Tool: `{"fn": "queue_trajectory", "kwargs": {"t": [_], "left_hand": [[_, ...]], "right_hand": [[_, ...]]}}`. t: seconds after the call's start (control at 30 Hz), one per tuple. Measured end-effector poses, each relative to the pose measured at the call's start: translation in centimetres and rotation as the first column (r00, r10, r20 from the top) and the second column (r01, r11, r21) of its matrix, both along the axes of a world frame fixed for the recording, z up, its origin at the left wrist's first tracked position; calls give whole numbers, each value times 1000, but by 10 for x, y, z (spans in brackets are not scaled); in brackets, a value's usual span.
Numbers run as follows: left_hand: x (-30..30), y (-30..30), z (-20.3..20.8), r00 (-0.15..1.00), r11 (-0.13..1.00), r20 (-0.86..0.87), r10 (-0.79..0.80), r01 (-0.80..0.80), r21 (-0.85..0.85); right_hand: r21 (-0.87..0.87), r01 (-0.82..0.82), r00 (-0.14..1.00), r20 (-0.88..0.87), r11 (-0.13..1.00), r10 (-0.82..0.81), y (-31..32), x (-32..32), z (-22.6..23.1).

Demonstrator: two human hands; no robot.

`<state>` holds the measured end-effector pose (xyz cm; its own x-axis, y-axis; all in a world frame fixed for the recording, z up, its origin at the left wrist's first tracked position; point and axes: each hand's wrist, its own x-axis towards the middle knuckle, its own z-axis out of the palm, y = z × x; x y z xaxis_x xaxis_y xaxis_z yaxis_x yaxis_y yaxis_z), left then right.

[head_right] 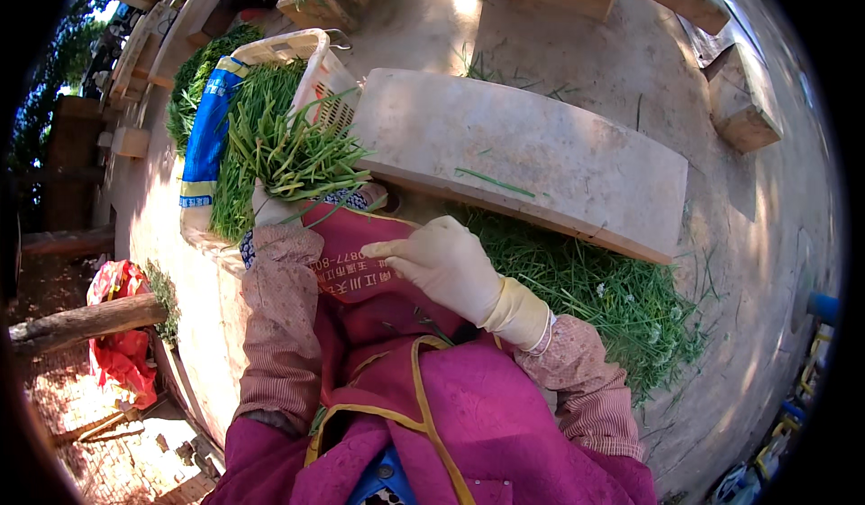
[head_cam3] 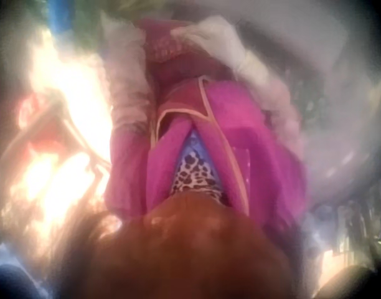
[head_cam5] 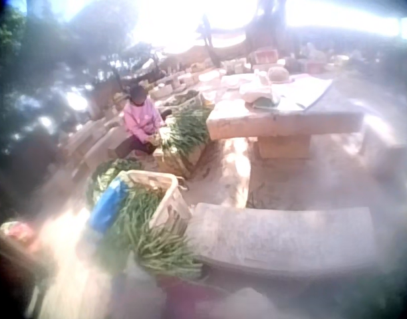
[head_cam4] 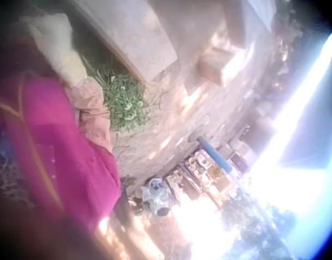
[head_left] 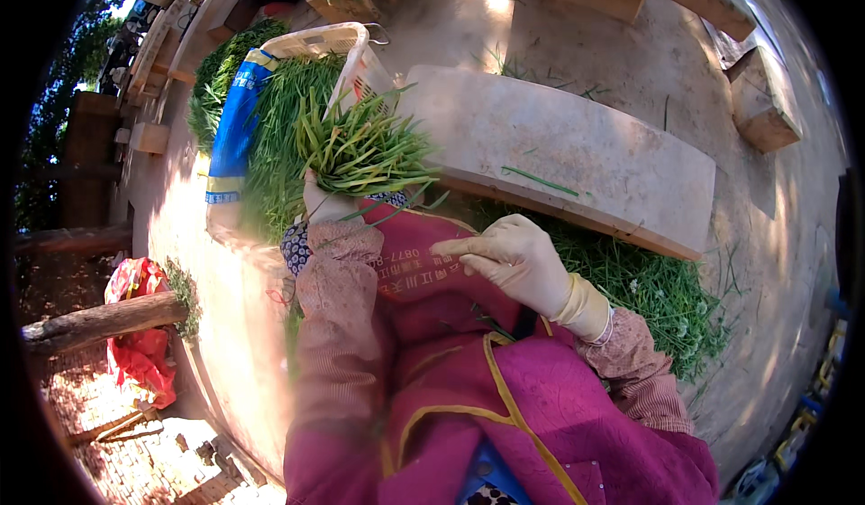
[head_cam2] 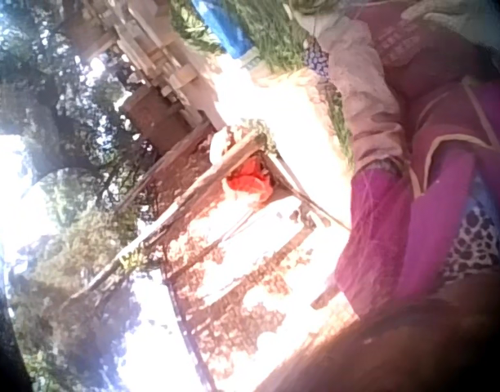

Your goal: The person picks through bundles of green chives by hand, removing stray or dry leaves and checking the stalks before placing them into a plastic crate.

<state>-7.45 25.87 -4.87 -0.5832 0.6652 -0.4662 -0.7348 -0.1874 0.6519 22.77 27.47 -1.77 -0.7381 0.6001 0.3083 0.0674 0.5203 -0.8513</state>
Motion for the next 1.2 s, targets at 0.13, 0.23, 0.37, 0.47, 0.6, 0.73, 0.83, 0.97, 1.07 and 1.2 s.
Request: {"fn": "queue_trajectory", "kwargs": {"t": [0.13,0.23,0.37,0.47,0.6,0.73,0.83,0.97,1.07,1.2], "left_hand": [[-4,-1,-2,997,998,-69,16,-20,-54],[-1,-4,7,991,991,-29,-132,131,-38],[6,-10,1,976,978,-94,-196,201,47],[30,-13,35,948,918,-37,-317,317,239],[-34,-12,-33,803,720,60,-593,495,485],[-12,-3,-13,836,667,112,-537,340,663],[-1,8,13,954,849,163,-251,136,510],[3,12,19,945,807,-6,-326,281,520],[-6,18,15,865,667,-204,-459,487,564],[-2,26,25,804,536,-158,-573,513,670]], "right_hand": [[-130,275,947,-134,952,-292,4,11,4],[-114,305,906,-272,946,-325,3,0,16],[-390,269,938,-104,881,-332,1,-16,30],[-635,132,959,-113,761,-260,4,-35,24],[-534,191,905,-228,823,-358,3,-65,-19],[-528,253,935,-81,811,-344,7,-63,-11],[-448,282,942,-37,848,-333,6,-62,-13],[-689,180,950,-63,702,-305,-1,-57,-33],[-843,87,966,-59,530,-252,2,-43,-12],[-915,-144,963,-218,378,-159,7,-31,-18]]}}
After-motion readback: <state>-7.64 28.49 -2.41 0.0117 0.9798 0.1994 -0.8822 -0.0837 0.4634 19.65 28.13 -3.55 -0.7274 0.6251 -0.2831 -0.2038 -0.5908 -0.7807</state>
